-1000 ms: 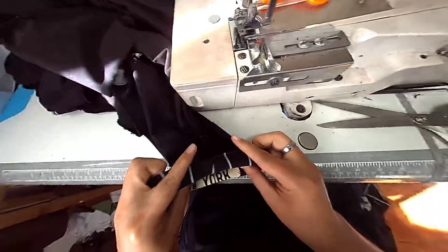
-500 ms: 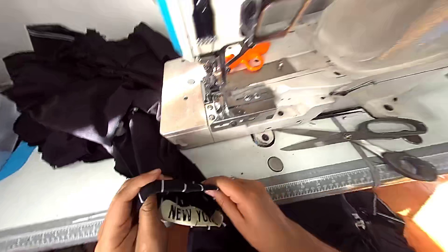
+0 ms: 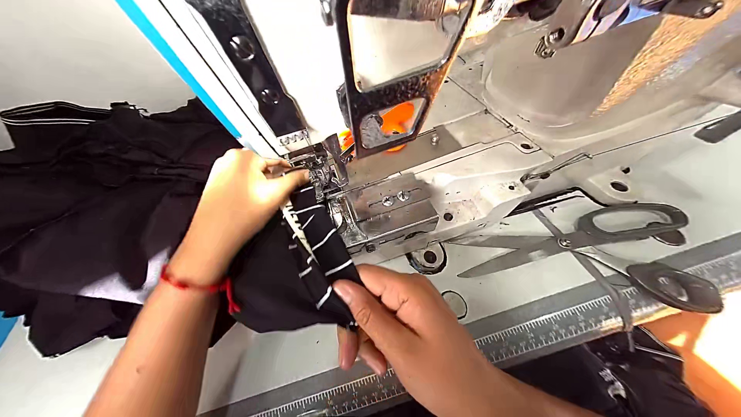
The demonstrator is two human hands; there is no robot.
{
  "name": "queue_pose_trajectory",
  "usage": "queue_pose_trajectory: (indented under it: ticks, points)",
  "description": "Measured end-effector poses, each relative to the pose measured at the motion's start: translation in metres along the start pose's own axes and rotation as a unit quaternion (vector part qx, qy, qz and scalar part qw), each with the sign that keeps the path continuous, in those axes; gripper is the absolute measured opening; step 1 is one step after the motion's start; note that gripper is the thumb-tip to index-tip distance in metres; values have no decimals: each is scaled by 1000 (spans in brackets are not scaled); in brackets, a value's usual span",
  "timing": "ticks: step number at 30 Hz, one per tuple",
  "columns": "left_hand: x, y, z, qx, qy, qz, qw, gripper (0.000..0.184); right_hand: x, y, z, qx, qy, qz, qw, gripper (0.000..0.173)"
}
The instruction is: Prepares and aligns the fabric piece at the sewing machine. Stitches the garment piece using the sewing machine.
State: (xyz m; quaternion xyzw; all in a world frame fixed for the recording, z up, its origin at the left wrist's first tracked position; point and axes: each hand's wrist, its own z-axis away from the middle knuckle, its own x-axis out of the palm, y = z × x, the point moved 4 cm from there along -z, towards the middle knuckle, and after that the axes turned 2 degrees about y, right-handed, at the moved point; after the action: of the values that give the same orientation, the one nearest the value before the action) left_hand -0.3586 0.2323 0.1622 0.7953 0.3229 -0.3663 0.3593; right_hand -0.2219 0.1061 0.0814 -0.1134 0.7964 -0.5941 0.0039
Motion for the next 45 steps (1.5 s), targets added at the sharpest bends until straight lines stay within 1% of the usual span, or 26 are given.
queue_pose_trajectory:
  ticks: [1, 2, 4, 7, 11, 13, 14, 16, 18, 22, 23, 27, 29, 31, 33, 35, 36, 37, 38, 39, 40, 41, 42, 43, 44, 45]
  points:
    - [2, -1, -6, -1, -14, 29, 999, 8, -2, 2, -1, 2, 17, -6, 1000, 28]
    - [4, 0, -10, 2, -17, 50, 999, 6, -4, 4, -2, 3, 31, -11, 999, 27]
    - [10, 2, -16, 16, -22, 28, 999, 15, -5, 8, -3, 2, 52, -17, 998, 27]
    - [16, 4, -22, 38, -26, -43, 998, 27, -4, 12, -4, 9, 73, -17, 997, 27]
    - [22, 1, -27, 76, -10, -69, 995, 27, -4, 11, -7, 34, 98, -1, 995, 32]
    - [22, 1, -29, 80, -11, -56, 995, 25, -4, 10, -8, 51, 110, 6, 993, 35]
    - [22, 2, -30, 73, -12, -37, 997, 26, -5, 9, -9, 58, 114, 9, 992, 35]
    - [20, 3, -30, 28, -26, 6, 999, 30, -6, 7, -10, 69, 119, 19, 990, 35]
    - [18, 3, -31, 2, -31, 42, 999, 30, -8, 4, -12, 88, 119, 28, 989, 34]
    - [20, 1, -31, -33, -44, 47, 997, 26, -12, 3, -11, 123, 100, 39, 987, 37]
    - [20, 0, -31, -38, -46, 47, 997, 26, -14, 5, -11, 113, 90, 36, 989, 36]
    - [15, 6, -28, -39, -51, 48, 997, 33, -22, 21, -12, 22, 68, 56, 996, 30]
    - [18, 5, -27, 10, -35, 38, 999, 30, -24, 29, -11, -5, 73, 58, 996, 28]
    - [20, 2, -26, 28, -25, 32, 999, 30, -23, 30, -11, -50, 68, 70, 994, 30]
    - [17, 4, -24, 6, -26, 35, 999, 31, -23, 30, -11, -75, 60, 81, 992, 31]
    - [12, 11, -22, -31, -42, 42, 998, 30, -23, 31, -12, -75, 61, 81, 992, 31]
    - [11, 10, -20, -24, -40, 45, 998, 29, -24, 31, -12, -76, 61, 80, 992, 32]
    - [14, 3, -19, 5, -29, 47, 998, 28, -24, 31, -11, -87, 59, 82, 991, 32]
    - [23, -12, -18, 72, 23, 40, 996, 27, -24, 30, -10, -104, 56, 88, 989, 33]
    - [40, -33, -19, 165, 142, 41, 975, 25, -23, 29, -8, -125, 51, 99, 986, 34]
    - [42, -39, -21, 169, 126, 28, 977, 23, -22, 27, -6, -152, 46, 114, 981, 35]
    - [31, -27, -22, 67, -9, 16, 998, 19, -21, 26, -4, -186, 42, 133, 973, 36]
    - [26, -19, -26, -14, -72, 1, 997, 16, -20, 25, -2, -223, 40, 157, 961, 36]
    - [25, -17, -28, -52, -92, -11, 994, 15, -19, 23, -1, -266, 45, 185, 945, 34]
    - [25, -16, -29, -47, -87, -17, 995, 14, -19, 21, 0, -310, 55, 216, 924, 31]
    - [25, -16, -28, -23, -72, -12, 997, 13, -19, 17, 2, -347, 67, 247, 902, 27]
